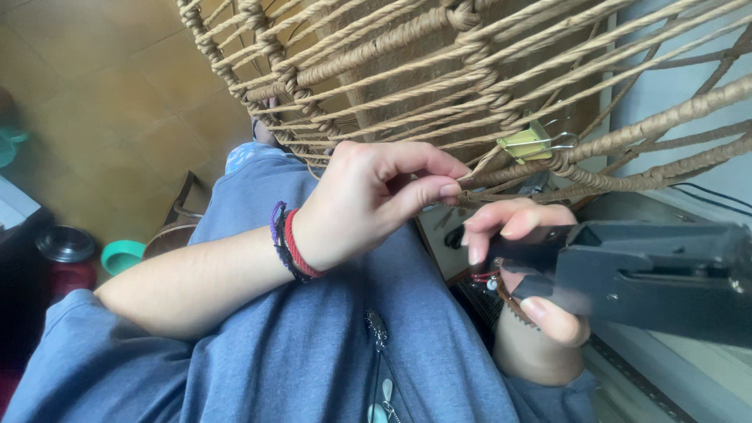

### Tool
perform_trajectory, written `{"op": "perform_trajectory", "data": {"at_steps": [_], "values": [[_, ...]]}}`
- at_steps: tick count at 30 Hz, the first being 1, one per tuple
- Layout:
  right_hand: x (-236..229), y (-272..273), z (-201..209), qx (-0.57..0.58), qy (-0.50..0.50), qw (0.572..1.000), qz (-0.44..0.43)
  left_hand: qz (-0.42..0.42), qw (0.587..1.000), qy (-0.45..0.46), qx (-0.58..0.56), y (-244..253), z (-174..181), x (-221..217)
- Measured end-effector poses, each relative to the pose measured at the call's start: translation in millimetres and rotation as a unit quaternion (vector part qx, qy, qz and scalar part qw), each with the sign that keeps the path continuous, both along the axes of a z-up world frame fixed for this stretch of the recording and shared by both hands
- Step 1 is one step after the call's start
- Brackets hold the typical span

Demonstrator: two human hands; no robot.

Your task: The person weaves a cord through a wicker chair frame and cuts the cord using pliers.

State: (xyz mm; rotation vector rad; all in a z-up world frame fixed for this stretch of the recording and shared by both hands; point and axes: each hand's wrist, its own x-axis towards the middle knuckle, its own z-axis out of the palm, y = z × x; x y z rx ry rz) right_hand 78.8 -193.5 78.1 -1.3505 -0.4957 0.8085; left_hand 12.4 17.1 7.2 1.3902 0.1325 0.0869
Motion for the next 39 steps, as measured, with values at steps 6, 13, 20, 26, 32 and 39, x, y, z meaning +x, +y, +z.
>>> {"op": "perform_trajectory", "data": {"at_steps": [6, 13, 20, 26, 32, 39], "values": [[6, -9, -12, -0.007, -0.060, 0.998, -0.017, -0.030, 0.998, 0.020, -0.042, 4, 5, 1], [0, -13, -8, -0.055, -0.102, 0.992, -0.039, 0.101, 0.929, -0.131, 0.332, 2, 17, -1], [0, -44, -18, -0.105, -0.160, 0.982, -0.003, 0.133, 0.811, -0.154, 0.549, 9, 29, -7], [3, -60, -21, -0.114, -0.187, 0.975, 0.049, -0.001, 0.939, -0.112, 0.324, 20, 40, -7], [9, -66, -14, -0.135, -0.209, 0.964, 0.090, 0.037, 0.949, -0.063, 0.308, 17, 38, -16], [33, -80, -11, -0.296, -0.386, 0.865, 0.127, 0.115, 0.921, -0.112, 0.355, -9, 21, -25]]}}
